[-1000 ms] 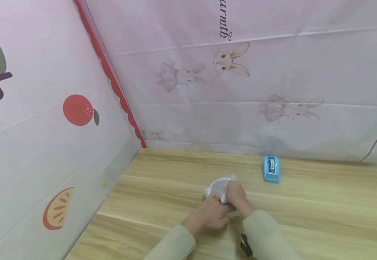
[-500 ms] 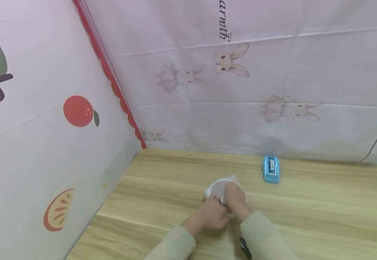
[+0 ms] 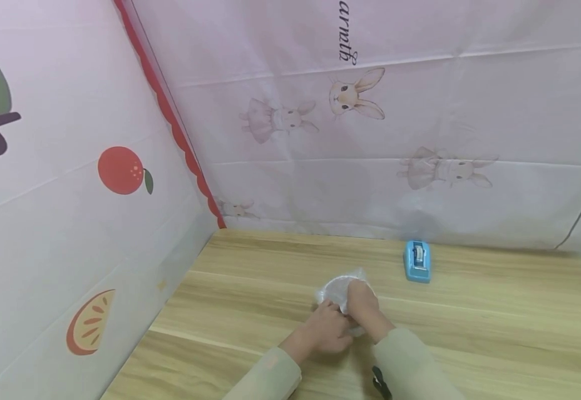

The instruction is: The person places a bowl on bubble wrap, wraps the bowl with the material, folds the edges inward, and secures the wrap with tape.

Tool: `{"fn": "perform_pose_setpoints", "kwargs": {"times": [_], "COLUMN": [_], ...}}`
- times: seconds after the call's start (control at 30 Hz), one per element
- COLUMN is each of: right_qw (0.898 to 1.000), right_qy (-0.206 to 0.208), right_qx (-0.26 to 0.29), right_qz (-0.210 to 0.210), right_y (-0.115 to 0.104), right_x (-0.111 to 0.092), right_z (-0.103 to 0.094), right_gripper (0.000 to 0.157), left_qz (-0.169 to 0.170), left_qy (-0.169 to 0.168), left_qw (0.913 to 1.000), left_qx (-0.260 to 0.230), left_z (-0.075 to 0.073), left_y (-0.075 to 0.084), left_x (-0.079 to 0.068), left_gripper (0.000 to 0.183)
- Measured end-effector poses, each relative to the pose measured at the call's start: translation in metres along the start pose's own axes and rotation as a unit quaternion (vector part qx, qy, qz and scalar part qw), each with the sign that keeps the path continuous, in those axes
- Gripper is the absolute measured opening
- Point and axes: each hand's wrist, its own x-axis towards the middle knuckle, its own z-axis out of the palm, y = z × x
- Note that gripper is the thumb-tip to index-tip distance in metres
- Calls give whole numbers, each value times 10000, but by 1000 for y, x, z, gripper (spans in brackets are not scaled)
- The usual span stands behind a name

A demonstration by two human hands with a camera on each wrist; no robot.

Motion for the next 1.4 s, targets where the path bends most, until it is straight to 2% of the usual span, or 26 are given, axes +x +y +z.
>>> {"fn": "perform_pose_setpoints", "kwargs": {"times": [0.1,0.23,0.5,0.6,0.77,0.9,1.17,1.4], "right_qw": [9998,9997,9996,9997,9992,9977,9933,9916], "right_qy": [-75,36,219,198,43,-44,-11,-83], "right_qx": [-43,-142,-74,-95,-374,-627,-1143,-1284], "right_qz": [165,197,-131,-69,121,258,186,123], "right_y": [-1,-3,-1,0,-2,-3,-4,-2], "right_x": [1,1,-2,-2,-1,-1,-3,-2], "right_z": [1,2,1,2,3,2,1,2], "right_gripper": [4,4,12,13,10,10,10,12], "left_qz": [-5,-35,-39,-5,37,-29,-78,-24], "left_qy": [-45,-63,6,60,111,26,-18,61], "left_qw": [10000,10000,9999,9998,9997,10000,9999,9999], "left_qx": [7,22,133,179,214,87,87,107], "left_z": [-2,-1,2,2,1,1,-1,0], "left_y": [0,0,1,1,2,3,2,2], "left_x": [0,2,1,1,1,0,0,1], "left_gripper": [32,27,26,26,23,23,25,25]}}
